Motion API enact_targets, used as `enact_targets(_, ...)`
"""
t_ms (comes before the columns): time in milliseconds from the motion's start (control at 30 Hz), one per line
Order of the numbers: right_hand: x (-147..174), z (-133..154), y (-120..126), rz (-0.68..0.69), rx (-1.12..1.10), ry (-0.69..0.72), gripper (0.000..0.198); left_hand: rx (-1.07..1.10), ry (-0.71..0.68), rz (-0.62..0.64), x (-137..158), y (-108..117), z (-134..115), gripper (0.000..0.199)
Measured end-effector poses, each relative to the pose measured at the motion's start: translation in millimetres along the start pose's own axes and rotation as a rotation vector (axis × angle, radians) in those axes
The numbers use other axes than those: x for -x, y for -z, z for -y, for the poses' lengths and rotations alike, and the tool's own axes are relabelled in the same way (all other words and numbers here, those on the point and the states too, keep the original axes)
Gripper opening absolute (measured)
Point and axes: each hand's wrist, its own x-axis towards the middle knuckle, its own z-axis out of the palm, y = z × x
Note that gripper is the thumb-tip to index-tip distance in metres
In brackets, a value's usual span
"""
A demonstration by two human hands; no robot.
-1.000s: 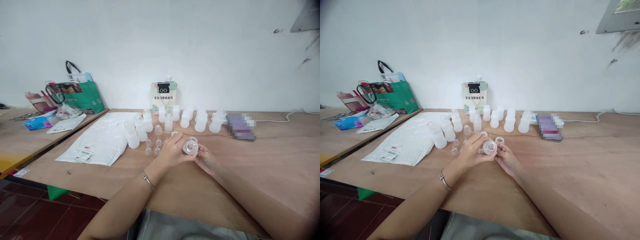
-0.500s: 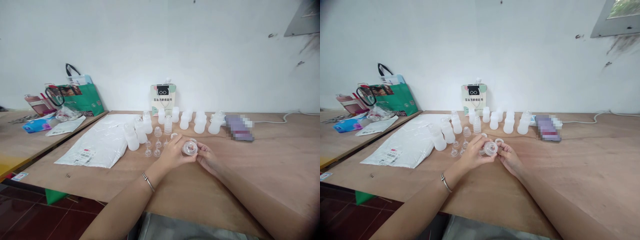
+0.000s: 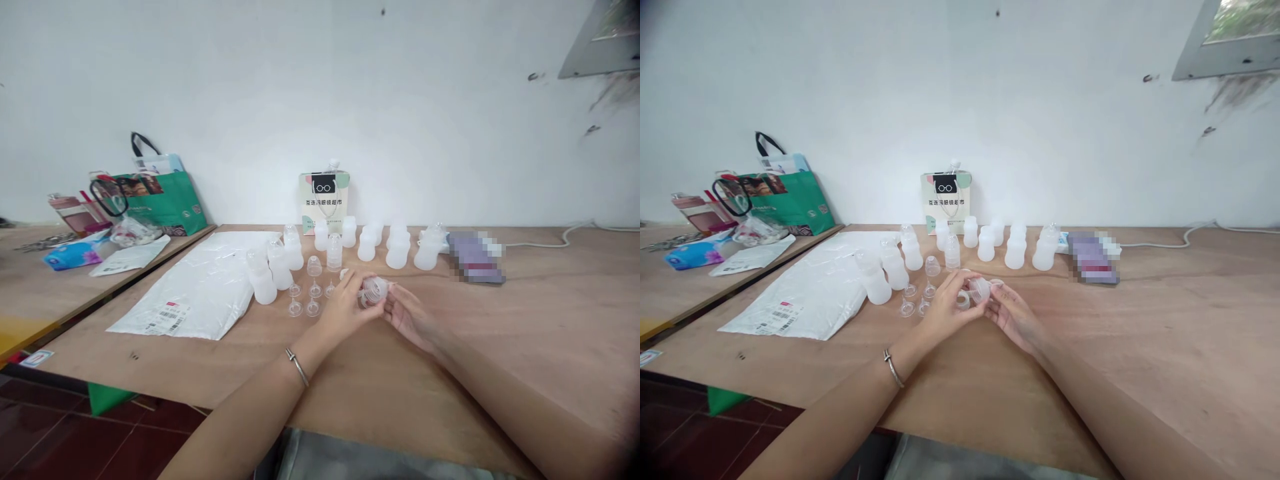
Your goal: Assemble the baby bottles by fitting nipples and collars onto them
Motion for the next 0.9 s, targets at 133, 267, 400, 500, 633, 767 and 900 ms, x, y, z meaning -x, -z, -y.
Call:
enact_targets(133,0,-2,1,0.016,-0.02,-0.044,0.012,-0.032,0.014,0.04,1,-2,2,0.037)
enact_targets(267,-1,-3,3,0.003,-0.026,-0.02,0.011,-0.096,0.0,0.078,0,-3,3,0.036)
enact_targets(400,-1,-4,3,-0.038,-0.019,0.036,0.014,-0.105,-0.016,0.102,0,-4,4,0.037)
enact_targets(500,-1,-4,1,-0.075,0.006,0.06,0.014,-0.097,-0.007,0.087,1,-6,5,0.036)
enact_targets(633,0,-3,-2,-0.107,0.031,0.082,0.014,-0.089,-0.008,0.092,1,-4,3,0.035)
enact_targets(767,1,2,-2,-0.102,0.026,0.1,0.015,-0.056,-0.008,0.096,-5,11,4,0.046)
enact_targets(900,0,5,1,-0.106,0.006,0.08,0.018,-0.239,0.145,-0.095,-24,33,27,0.036)
